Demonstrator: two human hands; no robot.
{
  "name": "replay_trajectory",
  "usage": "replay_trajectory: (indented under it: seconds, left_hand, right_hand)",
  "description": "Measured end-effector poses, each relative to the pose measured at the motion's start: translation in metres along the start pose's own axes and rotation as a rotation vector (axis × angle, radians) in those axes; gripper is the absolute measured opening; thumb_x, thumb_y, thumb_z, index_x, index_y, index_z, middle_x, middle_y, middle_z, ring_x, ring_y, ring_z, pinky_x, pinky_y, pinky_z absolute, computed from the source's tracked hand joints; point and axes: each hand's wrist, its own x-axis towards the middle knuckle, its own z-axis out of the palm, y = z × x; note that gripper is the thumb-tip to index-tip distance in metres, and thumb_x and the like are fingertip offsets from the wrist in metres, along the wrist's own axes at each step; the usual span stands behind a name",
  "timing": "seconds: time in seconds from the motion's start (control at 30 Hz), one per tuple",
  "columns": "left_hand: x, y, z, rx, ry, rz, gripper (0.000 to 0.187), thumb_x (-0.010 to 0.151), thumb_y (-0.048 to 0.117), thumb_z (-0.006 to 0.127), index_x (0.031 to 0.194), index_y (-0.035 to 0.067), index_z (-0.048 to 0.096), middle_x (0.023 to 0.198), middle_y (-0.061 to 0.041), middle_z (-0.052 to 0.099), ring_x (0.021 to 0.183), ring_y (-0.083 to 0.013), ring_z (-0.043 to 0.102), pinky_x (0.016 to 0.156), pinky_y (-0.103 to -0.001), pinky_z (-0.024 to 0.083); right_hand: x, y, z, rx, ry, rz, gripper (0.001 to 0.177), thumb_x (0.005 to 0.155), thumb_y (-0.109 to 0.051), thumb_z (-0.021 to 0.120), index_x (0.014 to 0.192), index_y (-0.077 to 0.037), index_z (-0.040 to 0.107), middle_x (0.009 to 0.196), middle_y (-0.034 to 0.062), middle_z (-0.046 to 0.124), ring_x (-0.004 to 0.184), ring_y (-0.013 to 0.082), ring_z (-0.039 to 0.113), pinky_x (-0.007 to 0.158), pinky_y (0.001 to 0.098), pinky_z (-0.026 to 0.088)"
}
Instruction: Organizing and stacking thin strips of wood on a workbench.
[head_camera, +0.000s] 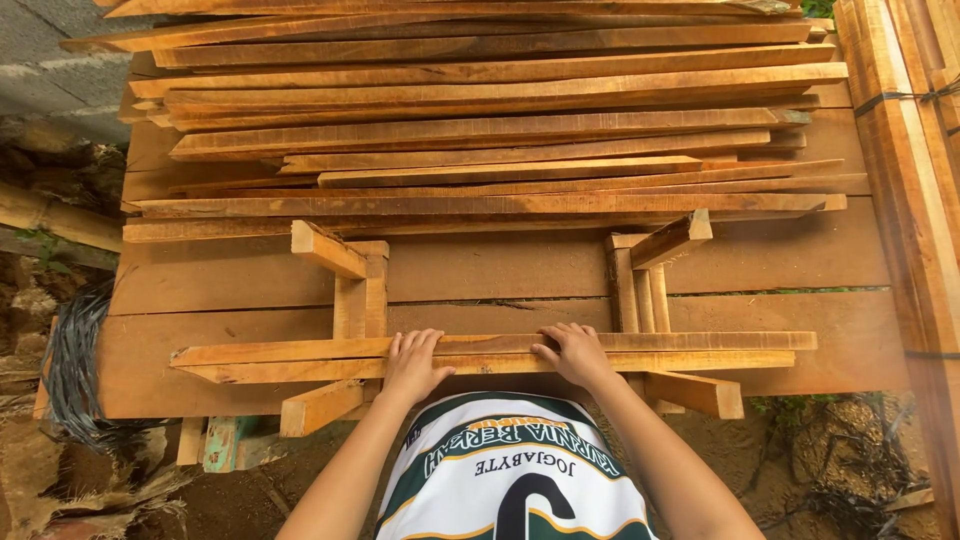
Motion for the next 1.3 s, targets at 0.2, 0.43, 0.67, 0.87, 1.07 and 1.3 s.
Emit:
replay_trajectory:
  seconds: [0.2, 0.43, 0.67, 0.87, 1.07, 1.3]
  left_hand:
    - [0.024, 0.005, -0.013, 0.074, -0.151, -0.055, 0.078, 0.085, 0.045, 0.079, 0.151, 0.021, 0.044, 0.15, -0.001, 0.051, 0.145, -0.0246, 0.04, 0.124, -0.057, 0.017]
    - [0.06, -0.01, 0.014, 0.141, -0.154, -0.062, 0.076, 0.074, 0.052, 0.086, 0.139, 0.024, 0.058, 0.135, -0.002, 0.064, 0.133, -0.0287, 0.054, 0.118, -0.058, 0.024]
    - [0.052, 0.001, 0.004, 0.125, -0.141, -0.049, 0.064, 0.073, 0.044, 0.088, 0.122, 0.018, 0.056, 0.127, -0.007, 0.066, 0.132, -0.035, 0.056, 0.12, -0.064, 0.016]
    - [0.05, -0.002, 0.003, 0.102, -0.152, -0.043, 0.063, 0.076, 0.042, 0.086, 0.13, 0.021, 0.061, 0.129, -0.005, 0.069, 0.131, -0.0331, 0.059, 0.121, -0.066, 0.013]
    - [0.039, 0.0, -0.005, 0.078, -0.122, -0.016, 0.064, 0.077, 0.041, 0.086, 0.133, 0.021, 0.063, 0.131, -0.004, 0.065, 0.131, -0.0321, 0.057, 0.12, -0.063, 0.022]
    - [0.021, 0.001, -0.004, 0.054, -0.063, 0.013, 0.066, 0.082, 0.039, 0.083, 0.141, 0.022, 0.055, 0.136, -0.002, 0.058, 0.136, -0.0281, 0.05, 0.12, -0.058, 0.027]
  right_hand:
    - [0.001, -0.008, -0.008, 0.008, -0.051, 0.021, 0.046, 0.095, -0.055, 0.06, 0.131, -0.026, 0.064, 0.126, -0.002, 0.069, 0.125, 0.0215, 0.061, 0.113, 0.0472, 0.038]
    - [0.018, -0.002, -0.004, -0.022, -0.1, 0.023, 0.054, 0.089, -0.061, 0.063, 0.127, -0.022, 0.066, 0.125, 0.0002, 0.07, 0.127, 0.0214, 0.061, 0.117, 0.0502, 0.034]
    - [0.01, -0.019, -0.021, 0.022, -0.127, 0.104, 0.049, 0.082, -0.06, 0.068, 0.116, -0.025, 0.062, 0.111, 0.0083, 0.073, 0.115, 0.0328, 0.069, 0.101, 0.0501, 0.05]
    - [-0.001, -0.015, 0.008, 0.03, 0.218, -0.07, 0.037, 0.088, -0.057, 0.068, 0.11, -0.028, 0.066, 0.098, -0.0012, 0.071, 0.105, 0.0213, 0.069, 0.092, 0.0395, 0.051]
    - [-0.008, -0.014, 0.036, -0.042, 0.483, -0.106, 0.042, 0.085, -0.059, 0.073, 0.118, -0.033, 0.069, 0.106, -0.0092, 0.065, 0.109, 0.0128, 0.062, 0.1, 0.0361, 0.045]
    - [-0.005, -0.012, 0.04, -0.031, 0.527, -0.126, 0.042, 0.085, -0.058, 0.073, 0.116, -0.032, 0.068, 0.11, -0.0083, 0.064, 0.112, 0.0139, 0.061, 0.103, 0.0381, 0.043]
